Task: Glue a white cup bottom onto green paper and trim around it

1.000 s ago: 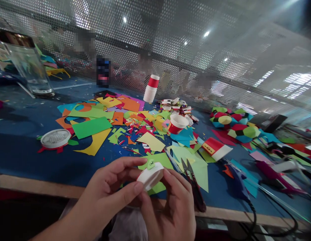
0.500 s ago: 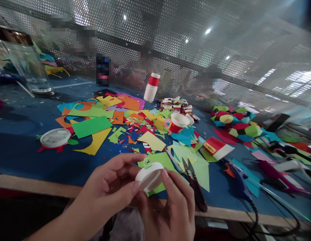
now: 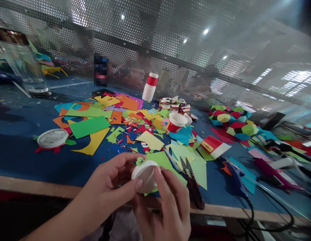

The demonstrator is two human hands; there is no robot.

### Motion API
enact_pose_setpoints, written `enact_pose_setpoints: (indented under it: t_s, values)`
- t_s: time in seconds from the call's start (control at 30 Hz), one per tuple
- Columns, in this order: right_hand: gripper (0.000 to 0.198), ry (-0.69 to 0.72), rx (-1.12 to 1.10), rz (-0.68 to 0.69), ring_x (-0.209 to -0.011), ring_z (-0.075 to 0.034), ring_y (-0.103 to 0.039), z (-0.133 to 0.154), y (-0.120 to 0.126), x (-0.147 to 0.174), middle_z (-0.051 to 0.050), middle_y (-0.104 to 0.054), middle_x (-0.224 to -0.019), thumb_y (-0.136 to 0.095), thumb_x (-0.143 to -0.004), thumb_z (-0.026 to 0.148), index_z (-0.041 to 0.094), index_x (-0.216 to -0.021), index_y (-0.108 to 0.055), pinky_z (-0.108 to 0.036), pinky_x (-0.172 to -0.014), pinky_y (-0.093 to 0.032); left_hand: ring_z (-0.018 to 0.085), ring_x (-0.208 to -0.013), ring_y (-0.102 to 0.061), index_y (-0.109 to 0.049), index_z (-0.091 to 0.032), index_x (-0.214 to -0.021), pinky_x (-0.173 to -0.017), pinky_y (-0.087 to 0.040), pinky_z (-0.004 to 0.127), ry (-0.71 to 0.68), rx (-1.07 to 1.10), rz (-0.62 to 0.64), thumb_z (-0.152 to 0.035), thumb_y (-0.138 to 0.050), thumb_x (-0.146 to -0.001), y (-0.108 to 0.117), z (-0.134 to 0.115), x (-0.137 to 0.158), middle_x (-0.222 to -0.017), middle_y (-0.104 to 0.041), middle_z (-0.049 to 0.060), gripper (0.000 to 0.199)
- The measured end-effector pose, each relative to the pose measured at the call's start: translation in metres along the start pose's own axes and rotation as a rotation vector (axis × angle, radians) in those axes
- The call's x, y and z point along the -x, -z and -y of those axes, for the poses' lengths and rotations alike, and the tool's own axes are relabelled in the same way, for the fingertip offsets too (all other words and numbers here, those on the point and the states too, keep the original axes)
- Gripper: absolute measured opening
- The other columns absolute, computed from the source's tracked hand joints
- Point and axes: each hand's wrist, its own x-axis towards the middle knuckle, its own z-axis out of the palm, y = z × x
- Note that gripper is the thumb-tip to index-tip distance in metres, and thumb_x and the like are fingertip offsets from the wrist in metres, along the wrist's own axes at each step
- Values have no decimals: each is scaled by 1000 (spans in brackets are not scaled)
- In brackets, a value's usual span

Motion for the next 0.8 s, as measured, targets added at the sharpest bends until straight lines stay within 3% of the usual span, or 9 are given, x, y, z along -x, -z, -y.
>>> enact_pose_setpoints:
  t_s: [0.13, 0.23, 0.33, 0.47, 0.63, 0.8]
  values:
    - [65, 10, -37, 64, -107, -29, -66, -16, 14, 2, -17, -61, -120, -67, -90, 33, 15, -148, -44, -35, -76, -65, 14, -73, -65, -55, -19, -121, -66, -51, 21, 6, -94, -53, -37, -73, -80, 2, -9, -11, -81, -70, 0, 49]
    - [81, 21, -28, 89, -108, -33, -65, -34, 29, -4, -21, -59, -125, -72, -86, 29, 15, -155, -32, -44, -75, -64, 15, -72, -63, -52, -17, -124, -66, -48, 23, -1, -180, -32, -35, -71, -75, 3, -16, -26, -81, -70, 0, 56]
    - [67, 74, 50, 113, -108, -32, -63, -44, 38, -18, -18, -61, -123, -73, -84, 23, 15, -145, -46, -48, -86, -58, 19, -75, -63, -50, -16, -126, -66, -47, 27, 38, -305, 38, -34, -67, -73, 4, -17, -42, -81, -70, 1, 59]
    - [33, 291, 69, 310, -117, -33, -56, -48, 38, -29, -14, -67, -115, -65, -88, 22, 12, -119, -63, -49, -97, -49, 21, -72, -63, -53, -15, -125, -63, -43, 29, 28, -535, 35, -33, -62, -72, 0, -11, -55, -78, -69, 1, 57]
    - [28, 369, 124, 483, -118, -36, -54, -51, 31, -22, -12, -70, -118, -60, -89, 27, 14, -113, -66, -52, -93, -49, 21, -72, -66, -58, -18, -124, -64, -45, 30, -26, -785, -14, -32, -61, -76, -8, -3, -57, -75, -70, -1, 50]
    - [22, 324, 98, 525, -111, -34, -60, -49, 28, -22, -11, -71, -115, -57, -85, 22, 14, -102, -68, -50, -89, -53, 29, -98, -65, -66, -20, -107, -82, -50, 37, -122, -1137, -110, -30, -65, -79, -14, -3, -52, -100, -71, 8, 30]
